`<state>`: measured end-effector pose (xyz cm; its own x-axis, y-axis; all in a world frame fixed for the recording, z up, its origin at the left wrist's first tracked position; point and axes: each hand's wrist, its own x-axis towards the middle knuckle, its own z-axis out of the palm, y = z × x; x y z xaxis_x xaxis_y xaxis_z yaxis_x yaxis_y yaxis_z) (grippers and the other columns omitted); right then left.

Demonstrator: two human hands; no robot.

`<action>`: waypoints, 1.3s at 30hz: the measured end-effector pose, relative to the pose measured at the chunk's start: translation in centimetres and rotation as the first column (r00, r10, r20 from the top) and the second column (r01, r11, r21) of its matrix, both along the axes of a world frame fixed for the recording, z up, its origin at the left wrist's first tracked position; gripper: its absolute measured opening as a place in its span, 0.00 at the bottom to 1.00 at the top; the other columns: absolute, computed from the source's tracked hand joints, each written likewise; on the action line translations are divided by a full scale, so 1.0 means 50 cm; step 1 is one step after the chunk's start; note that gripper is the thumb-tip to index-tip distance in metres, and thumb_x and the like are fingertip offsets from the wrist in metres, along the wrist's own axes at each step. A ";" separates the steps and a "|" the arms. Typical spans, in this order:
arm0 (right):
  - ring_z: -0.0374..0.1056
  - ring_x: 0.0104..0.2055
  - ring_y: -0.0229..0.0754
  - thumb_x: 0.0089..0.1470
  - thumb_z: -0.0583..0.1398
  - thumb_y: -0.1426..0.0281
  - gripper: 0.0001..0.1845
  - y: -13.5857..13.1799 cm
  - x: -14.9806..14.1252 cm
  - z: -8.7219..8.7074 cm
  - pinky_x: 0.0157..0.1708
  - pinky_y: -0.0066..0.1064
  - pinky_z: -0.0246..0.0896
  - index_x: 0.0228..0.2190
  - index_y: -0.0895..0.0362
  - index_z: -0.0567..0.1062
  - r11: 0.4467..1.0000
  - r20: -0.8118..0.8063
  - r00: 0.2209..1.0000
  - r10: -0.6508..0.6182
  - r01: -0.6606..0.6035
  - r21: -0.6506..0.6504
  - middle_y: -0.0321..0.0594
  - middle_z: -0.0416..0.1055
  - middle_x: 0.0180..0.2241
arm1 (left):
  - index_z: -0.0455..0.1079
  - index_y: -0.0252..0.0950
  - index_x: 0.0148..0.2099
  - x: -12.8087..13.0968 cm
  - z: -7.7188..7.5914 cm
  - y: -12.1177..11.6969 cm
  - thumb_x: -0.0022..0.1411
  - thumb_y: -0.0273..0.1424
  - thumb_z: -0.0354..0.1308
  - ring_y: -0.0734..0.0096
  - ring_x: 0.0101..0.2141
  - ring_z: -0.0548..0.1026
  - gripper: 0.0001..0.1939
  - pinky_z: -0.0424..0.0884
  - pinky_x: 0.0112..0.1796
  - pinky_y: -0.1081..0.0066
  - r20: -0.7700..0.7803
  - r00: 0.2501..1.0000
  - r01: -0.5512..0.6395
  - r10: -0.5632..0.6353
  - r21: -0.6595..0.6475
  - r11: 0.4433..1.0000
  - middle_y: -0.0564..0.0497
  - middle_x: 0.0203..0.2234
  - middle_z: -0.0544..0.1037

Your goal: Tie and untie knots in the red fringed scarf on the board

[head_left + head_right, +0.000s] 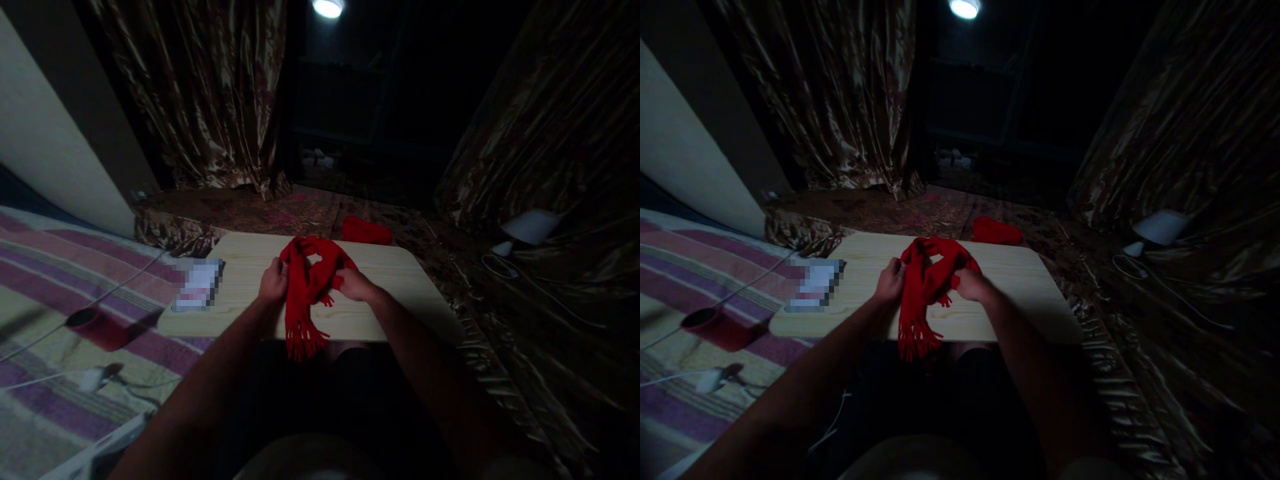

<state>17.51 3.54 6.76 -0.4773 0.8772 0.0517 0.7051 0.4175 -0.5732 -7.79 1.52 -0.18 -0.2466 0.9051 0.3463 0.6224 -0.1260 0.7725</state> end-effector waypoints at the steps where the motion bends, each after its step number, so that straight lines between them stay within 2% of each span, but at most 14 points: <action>1: 0.73 0.50 0.48 0.55 0.64 0.69 0.20 0.002 0.019 0.007 0.55 0.37 0.64 0.51 0.49 0.79 0.999 0.053 0.997 0.050 -0.050 -0.008 0.42 0.77 0.50 | 0.63 0.40 0.42 0.000 0.000 0.000 0.70 0.45 0.43 0.60 0.34 0.76 0.15 0.67 0.34 0.66 0.003 1.000 0.001 -0.001 -0.001 1.000 0.45 0.34 0.79; 4: 0.70 0.55 0.48 0.55 0.64 0.66 0.27 0.017 0.095 0.034 0.55 0.34 0.63 0.57 0.49 0.74 0.998 0.340 0.939 0.053 -0.044 -0.037 0.44 0.74 0.56 | 0.64 0.40 0.42 0.001 0.001 0.002 0.70 0.44 0.43 0.59 0.34 0.76 0.15 0.67 0.34 0.66 -0.006 1.000 -0.018 0.018 -0.011 1.000 0.44 0.34 0.79; 6: 0.73 0.50 0.49 0.57 0.61 0.67 0.19 0.034 0.147 0.052 0.50 0.35 0.65 0.50 0.52 0.79 0.983 0.687 0.719 -0.104 0.181 -0.041 0.48 0.77 0.50 | 0.64 0.39 0.43 0.003 0.002 0.002 0.70 0.43 0.43 0.59 0.34 0.76 0.15 0.66 0.34 0.66 -0.019 0.999 -0.028 0.027 -0.011 1.000 0.44 0.34 0.79; 9: 0.74 0.48 0.57 0.57 0.59 0.71 0.16 0.051 0.186 0.072 0.48 0.44 0.64 0.43 0.63 0.81 0.954 0.780 0.578 -0.241 0.287 0.082 0.62 0.77 0.47 | 0.64 0.40 0.42 0.006 0.006 0.001 0.70 0.43 0.44 0.58 0.34 0.76 0.14 0.65 0.33 0.66 -0.032 0.999 -0.029 0.029 -0.018 0.999 0.44 0.34 0.79; 12: 0.74 0.46 0.54 0.55 0.58 0.76 0.14 0.035 0.147 0.081 0.47 0.41 0.63 0.40 0.62 0.81 0.940 0.655 0.675 -0.340 0.219 0.263 0.60 0.78 0.43 | 0.65 0.40 0.41 0.008 0.008 -0.001 0.69 0.43 0.45 0.58 0.34 0.76 0.13 0.64 0.33 0.66 -0.020 1.000 -0.024 0.024 -0.023 0.999 0.44 0.34 0.79; 15: 0.74 0.44 0.44 0.56 0.55 0.77 0.18 -0.015 0.046 0.076 0.44 0.31 0.63 0.44 0.56 0.79 0.926 0.300 0.931 -0.207 0.087 0.368 0.46 0.79 0.43 | 0.66 0.40 0.42 0.006 0.005 -0.001 0.69 0.44 0.45 0.59 0.34 0.76 0.15 0.65 0.33 0.67 -0.013 1.000 -0.007 0.007 -0.005 1.000 0.45 0.34 0.79; 17: 0.73 0.37 0.42 0.59 0.56 0.70 0.17 -0.057 -0.028 0.065 0.38 0.29 0.62 0.48 0.52 0.78 0.943 0.188 0.980 -0.071 0.005 0.333 0.40 0.80 0.37 | 0.66 0.40 0.42 0.004 0.001 0.000 0.69 0.44 0.45 0.60 0.33 0.76 0.15 0.65 0.33 0.67 -0.007 1.000 -0.003 0.003 0.005 1.000 0.46 0.33 0.79; 20: 0.73 0.34 0.43 0.53 0.64 0.58 0.29 -0.112 -0.109 0.049 0.36 0.29 0.61 0.57 0.44 0.73 0.945 0.238 0.939 0.248 -0.288 0.153 0.36 0.79 0.33 | 0.67 0.39 0.42 -0.002 -0.003 0.004 0.68 0.44 0.47 0.61 0.31 0.76 0.15 0.66 0.32 0.67 0.026 0.999 0.022 -0.022 -0.002 1.000 0.46 0.32 0.80; 24: 0.74 0.38 0.50 0.52 0.65 0.54 0.38 -0.147 -0.143 0.042 0.39 0.34 0.61 0.63 0.43 0.65 0.917 0.321 0.897 0.304 -0.366 0.156 0.41 0.79 0.36 | 0.67 0.39 0.42 -0.004 -0.003 0.007 0.67 0.43 0.48 0.64 0.28 0.75 0.14 0.66 0.31 0.68 0.053 0.997 0.048 -0.048 -0.003 0.999 0.47 0.30 0.80; 28: 0.72 0.36 0.46 0.53 0.65 0.56 0.34 -0.147 -0.137 0.032 0.35 0.32 0.60 0.60 0.47 0.67 0.927 0.202 0.916 0.347 -0.368 0.075 0.39 0.78 0.37 | 0.67 0.39 0.42 0.002 0.002 0.007 0.67 0.41 0.49 0.66 0.27 0.74 0.12 0.65 0.30 0.69 0.077 0.996 0.037 -0.037 0.005 0.999 0.49 0.28 0.79; 32: 0.68 0.29 0.38 0.53 0.65 0.64 0.21 -0.142 -0.141 -0.007 0.30 0.27 0.59 0.49 0.52 0.74 0.949 -0.056 0.956 0.289 -0.294 -0.117 0.33 0.74 0.29 | 0.67 0.39 0.41 0.005 0.004 0.005 0.66 0.39 0.50 0.66 0.29 0.75 0.11 0.65 0.31 0.70 0.100 0.994 0.036 -0.038 0.025 0.999 0.48 0.30 0.79; 34: 0.68 0.29 0.37 0.52 0.66 0.67 0.21 -0.141 -0.150 -0.026 0.29 0.27 0.61 0.49 0.54 0.75 0.918 -0.212 0.951 0.225 -0.280 -0.281 0.33 0.74 0.28 | 0.68 0.39 0.40 0.004 0.004 0.005 0.65 0.39 0.51 0.66 0.29 0.75 0.10 0.65 0.31 0.70 0.100 0.994 0.041 -0.044 0.030 0.999 0.49 0.30 0.79; 37: 0.70 0.31 0.39 0.48 0.67 0.69 0.22 -0.137 -0.160 -0.038 0.33 0.29 0.65 0.47 0.57 0.75 0.856 -0.427 0.900 0.082 -0.283 -0.433 0.35 0.75 0.30 | 0.68 0.39 0.40 0.002 0.003 0.005 0.65 0.38 0.52 0.66 0.30 0.75 0.09 0.65 0.32 0.70 0.106 0.993 0.046 -0.050 0.037 0.998 0.49 0.30 0.79; 39: 0.71 0.34 0.39 0.44 0.68 0.68 0.20 -0.130 -0.161 -0.034 0.36 0.30 0.66 0.42 0.57 0.75 0.868 -0.538 0.843 -0.025 -0.248 -0.429 0.36 0.75 0.33 | 0.68 0.39 0.40 0.002 0.002 0.005 0.65 0.38 0.52 0.66 0.30 0.75 0.09 0.66 0.32 0.70 0.120 0.991 0.050 -0.054 0.036 0.998 0.49 0.30 0.79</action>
